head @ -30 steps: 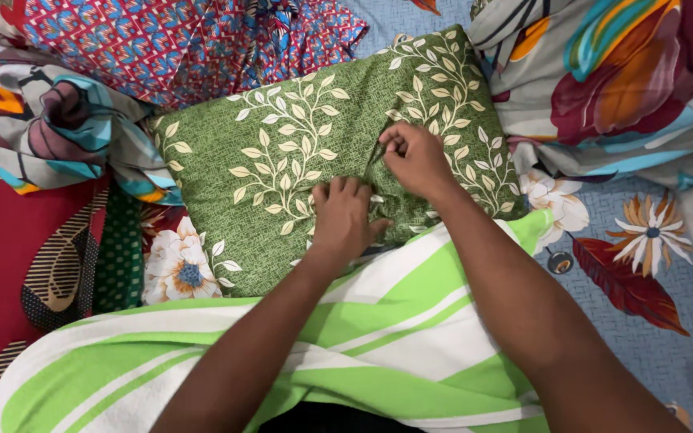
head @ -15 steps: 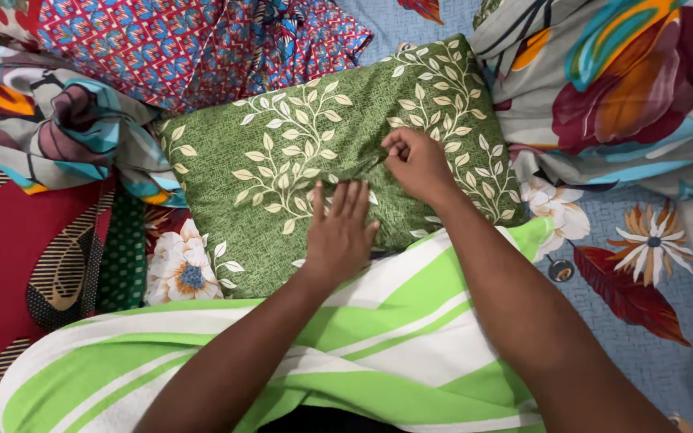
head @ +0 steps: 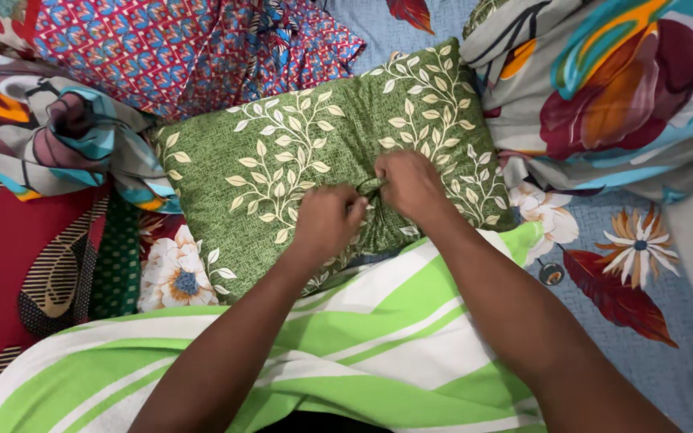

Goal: The person folds a green patterned fabric into a compact square, then places a multicolored floral fabric on top and folds it similarly. The person smooths the surfaces and aligns edges by hand.

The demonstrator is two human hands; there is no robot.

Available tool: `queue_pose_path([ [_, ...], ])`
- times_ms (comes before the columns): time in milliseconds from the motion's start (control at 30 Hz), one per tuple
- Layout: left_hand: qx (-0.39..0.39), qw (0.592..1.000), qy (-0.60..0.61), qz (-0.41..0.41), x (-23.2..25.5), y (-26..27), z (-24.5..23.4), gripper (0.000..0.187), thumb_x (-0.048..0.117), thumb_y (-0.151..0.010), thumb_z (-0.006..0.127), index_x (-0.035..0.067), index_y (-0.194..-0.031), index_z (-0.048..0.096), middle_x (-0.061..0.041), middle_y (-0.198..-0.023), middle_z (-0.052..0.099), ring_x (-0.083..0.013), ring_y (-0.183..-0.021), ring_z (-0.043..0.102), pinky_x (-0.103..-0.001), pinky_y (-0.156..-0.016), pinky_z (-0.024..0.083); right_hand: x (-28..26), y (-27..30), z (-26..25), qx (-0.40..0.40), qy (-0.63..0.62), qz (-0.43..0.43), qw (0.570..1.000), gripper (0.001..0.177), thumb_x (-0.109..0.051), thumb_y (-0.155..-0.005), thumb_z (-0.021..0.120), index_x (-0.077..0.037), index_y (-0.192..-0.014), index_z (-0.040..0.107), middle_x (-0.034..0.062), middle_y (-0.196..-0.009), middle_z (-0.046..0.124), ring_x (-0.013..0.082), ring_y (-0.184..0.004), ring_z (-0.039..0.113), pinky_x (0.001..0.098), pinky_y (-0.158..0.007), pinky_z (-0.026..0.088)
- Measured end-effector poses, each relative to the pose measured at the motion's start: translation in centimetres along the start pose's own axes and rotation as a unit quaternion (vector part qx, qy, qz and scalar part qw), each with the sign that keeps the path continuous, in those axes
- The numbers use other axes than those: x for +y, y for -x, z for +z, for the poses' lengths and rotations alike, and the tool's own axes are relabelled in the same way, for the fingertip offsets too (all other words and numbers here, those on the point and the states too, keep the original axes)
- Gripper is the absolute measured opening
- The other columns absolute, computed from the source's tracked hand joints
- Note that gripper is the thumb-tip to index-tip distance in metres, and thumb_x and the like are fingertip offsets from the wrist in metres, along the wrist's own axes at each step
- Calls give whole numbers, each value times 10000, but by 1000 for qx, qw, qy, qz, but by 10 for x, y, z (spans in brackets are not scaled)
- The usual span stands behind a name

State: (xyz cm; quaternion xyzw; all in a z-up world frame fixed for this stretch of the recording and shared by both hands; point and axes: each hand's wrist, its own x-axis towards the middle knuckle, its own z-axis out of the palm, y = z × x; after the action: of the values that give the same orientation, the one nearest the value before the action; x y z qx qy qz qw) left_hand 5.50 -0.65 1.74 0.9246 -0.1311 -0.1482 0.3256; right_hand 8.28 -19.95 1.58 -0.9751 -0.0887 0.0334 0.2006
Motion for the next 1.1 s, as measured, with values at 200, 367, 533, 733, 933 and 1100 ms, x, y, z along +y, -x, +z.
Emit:
queue_pose_path([
  [200, 171, 974, -68, 129, 12, -27, 9, 336, 286, -956, 660, 40, -1184, 680, -162, -1156, 649, -304, -1101, 555, -492, -943, 392, 11, 22, -15, 145, -40, -102, 983, 214, -11, -780, 734, -66, -987, 736, 84, -955, 700, 311, -950, 620, 433, -909, 476],
  [367, 94, 966, -209, 123, 20, -36, 10, 330, 213, -905, 666, 71, -1202, 679, -131, -1247, 607, -304, -1173, 504, -522, -948, 360, -2, 14, -10, 85, 26, -65, 994, 220, -84, -798, 770, -107, -1014, 736, 77, -1019, 637, 280, -1060, 583, 459, -957, 430],
  [533, 7, 960, -263, 92, 26, -44, 7, 491, 396, -852, 734, 20, -1156, 643, -192, -1176, 644, -321, -1187, 547, -523, -1015, 338, -5, 15, -18, 42, 7, 25, 999, 357, -170, -737, 848, -75, -1042, 690, 112, -1112, 615, 304, -1125, 557, 461, -970, 424],
  [733, 56, 963, -228, 129, 9, -36, 18, 351, 154, -985, 620, 73, -1321, 565, -158, -1247, 658, -316, -1233, 568, -533, -1063, 349, 4, 14, -9, 29, 38, 35, 998, 391, -182, -703, 864, -79, -1043, 701, 127, -1085, 661, 318, -1090, 590, 440, -1002, 447],
  [933, 104, 925, -332, 150, -16, -22, 19, 616, 413, -1056, 352, 98, -1581, 284, -90, -1622, 301, -234, -1545, 185, -615, -1238, 55, -1, 26, 21, -49, 139, -31, 989, 448, -358, -1026, 580, 1, -1293, 609, 210, -1311, 597, 359, -1284, 523, 488, -1133, 367],
  [1100, 58, 947, -286, 132, -28, -45, 8, 677, 486, -1009, 290, 159, -1597, 221, -84, -1680, 167, -222, -1546, 95, -544, -1231, -17, -1, 23, 28, -167, 179, 6, 969, 897, -659, -1018, 239, 9, -1599, 103, 224, -1680, 66, 323, -1566, -13, 576, -1196, -71],
])
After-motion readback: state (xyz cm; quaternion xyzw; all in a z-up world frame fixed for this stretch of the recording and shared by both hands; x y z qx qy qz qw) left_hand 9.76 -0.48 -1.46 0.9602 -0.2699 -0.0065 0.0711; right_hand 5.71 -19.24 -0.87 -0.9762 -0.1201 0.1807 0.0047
